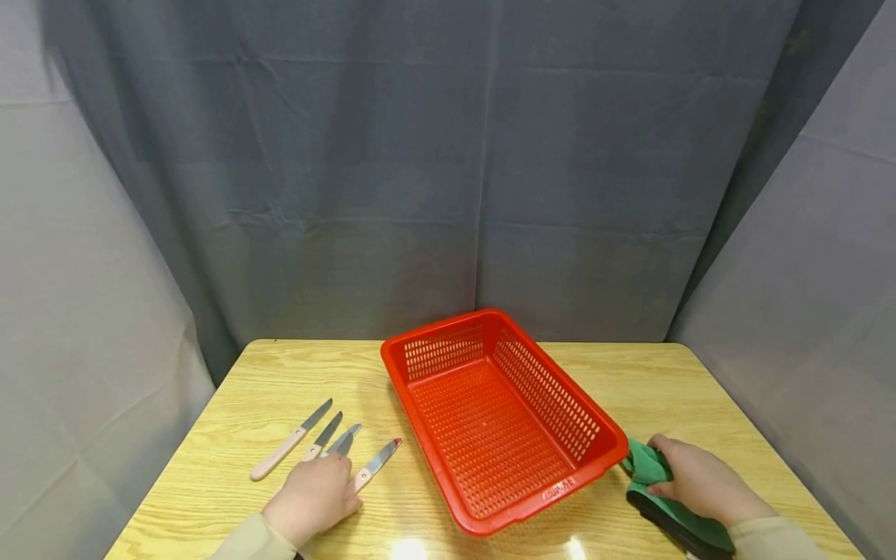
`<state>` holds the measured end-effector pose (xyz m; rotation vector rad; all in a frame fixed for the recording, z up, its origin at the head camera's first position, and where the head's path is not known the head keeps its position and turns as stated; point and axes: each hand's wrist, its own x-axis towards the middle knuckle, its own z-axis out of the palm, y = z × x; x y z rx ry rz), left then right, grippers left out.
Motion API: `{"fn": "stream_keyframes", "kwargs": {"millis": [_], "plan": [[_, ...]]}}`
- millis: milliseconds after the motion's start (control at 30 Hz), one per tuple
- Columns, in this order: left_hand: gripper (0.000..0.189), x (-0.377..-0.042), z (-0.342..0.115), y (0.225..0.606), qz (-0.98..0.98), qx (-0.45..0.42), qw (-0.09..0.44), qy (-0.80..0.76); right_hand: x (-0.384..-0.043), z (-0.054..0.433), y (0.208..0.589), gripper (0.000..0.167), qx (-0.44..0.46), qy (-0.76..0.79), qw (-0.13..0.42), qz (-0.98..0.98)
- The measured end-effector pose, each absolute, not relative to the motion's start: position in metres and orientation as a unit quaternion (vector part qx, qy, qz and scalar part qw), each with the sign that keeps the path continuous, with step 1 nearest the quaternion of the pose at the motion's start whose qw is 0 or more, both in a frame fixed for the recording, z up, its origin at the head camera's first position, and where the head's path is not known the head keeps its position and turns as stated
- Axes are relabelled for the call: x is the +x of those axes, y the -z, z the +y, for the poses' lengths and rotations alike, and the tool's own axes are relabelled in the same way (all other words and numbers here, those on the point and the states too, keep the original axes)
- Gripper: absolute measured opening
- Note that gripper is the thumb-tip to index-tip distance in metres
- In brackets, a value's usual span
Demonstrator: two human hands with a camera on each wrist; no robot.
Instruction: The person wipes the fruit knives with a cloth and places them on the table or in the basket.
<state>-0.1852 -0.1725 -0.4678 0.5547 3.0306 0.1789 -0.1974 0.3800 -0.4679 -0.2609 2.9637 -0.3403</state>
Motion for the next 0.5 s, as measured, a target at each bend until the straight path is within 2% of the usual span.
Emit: {"fn": "stream_keyframes", "kwargs": {"millis": [233, 500], "plan": [[0.036, -0.1871, -0.1683, 0.4715, 0.983, 0.17, 0.037, -0.057, -0.1972, 0.382, 0.4671, 0.064, -0.081, 0.116, 0.066, 0.988], [0.027, -0.1878, -0.1662, 0.4727, 0.983, 0.161, 0.042, -0.081, -0.192, 0.3862, 0.4661, 0.065, -0.087, 0.123, -0.002, 0.989]]}}
